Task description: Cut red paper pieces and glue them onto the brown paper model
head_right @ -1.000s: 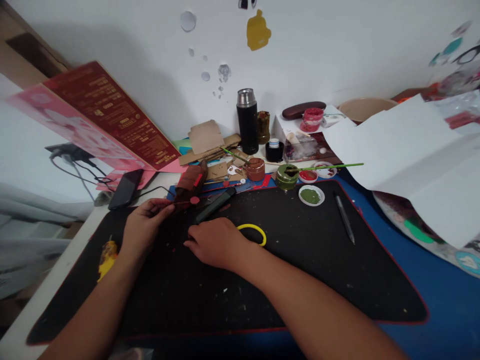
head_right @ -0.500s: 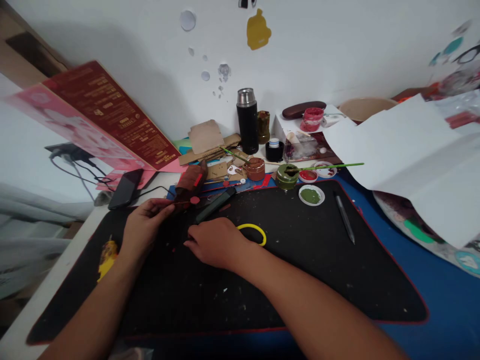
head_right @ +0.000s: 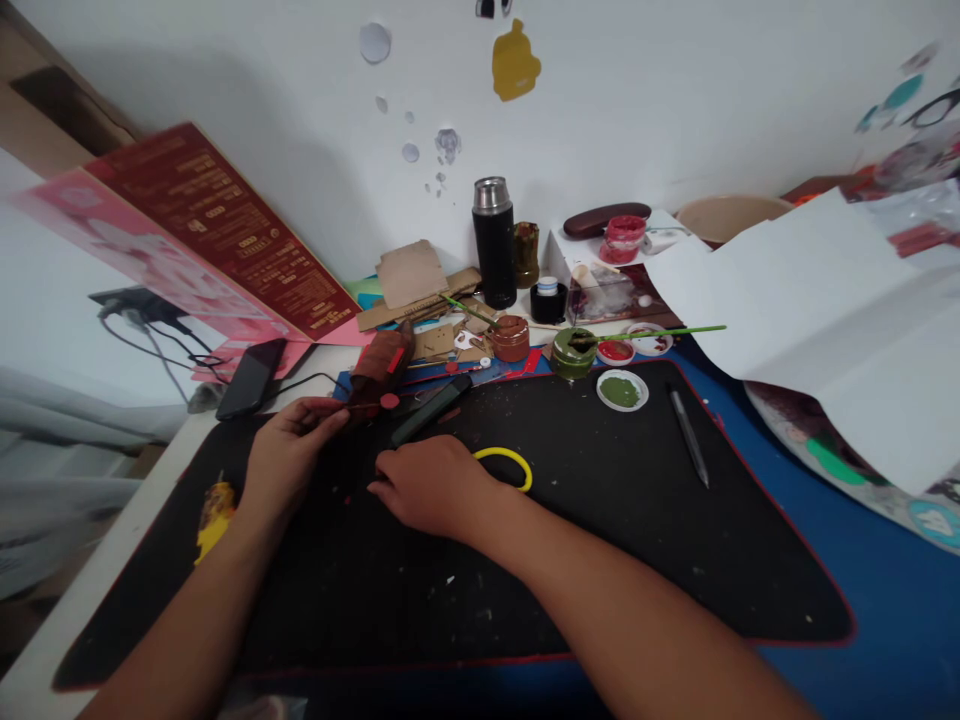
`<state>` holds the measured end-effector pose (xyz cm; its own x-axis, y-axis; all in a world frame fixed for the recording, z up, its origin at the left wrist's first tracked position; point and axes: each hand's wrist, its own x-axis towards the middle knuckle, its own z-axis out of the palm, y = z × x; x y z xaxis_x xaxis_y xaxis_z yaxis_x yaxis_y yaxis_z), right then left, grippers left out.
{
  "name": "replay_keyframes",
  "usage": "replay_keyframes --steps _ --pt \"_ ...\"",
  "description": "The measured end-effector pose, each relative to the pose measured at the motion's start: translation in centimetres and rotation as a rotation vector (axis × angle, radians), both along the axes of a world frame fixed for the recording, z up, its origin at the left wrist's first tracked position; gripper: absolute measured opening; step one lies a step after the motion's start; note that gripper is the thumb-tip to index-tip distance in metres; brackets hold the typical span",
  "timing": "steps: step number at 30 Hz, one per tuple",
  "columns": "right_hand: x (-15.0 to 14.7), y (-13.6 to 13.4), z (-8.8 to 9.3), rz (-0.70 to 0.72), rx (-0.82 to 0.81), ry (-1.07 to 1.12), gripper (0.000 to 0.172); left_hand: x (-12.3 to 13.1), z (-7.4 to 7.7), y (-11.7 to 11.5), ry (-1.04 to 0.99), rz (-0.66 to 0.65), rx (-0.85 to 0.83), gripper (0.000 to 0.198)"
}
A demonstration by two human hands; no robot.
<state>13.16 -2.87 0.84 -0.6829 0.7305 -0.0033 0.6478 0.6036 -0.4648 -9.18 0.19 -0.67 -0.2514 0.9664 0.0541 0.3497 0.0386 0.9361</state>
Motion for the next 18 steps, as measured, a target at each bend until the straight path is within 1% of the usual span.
replay_keyframes --steps 18 --pt "0.05 0.02 0.32 0.006 -0.018 -0.015 0.03 0.06 0.12 -0.06 0.011 0.011 -0.005 0.036"
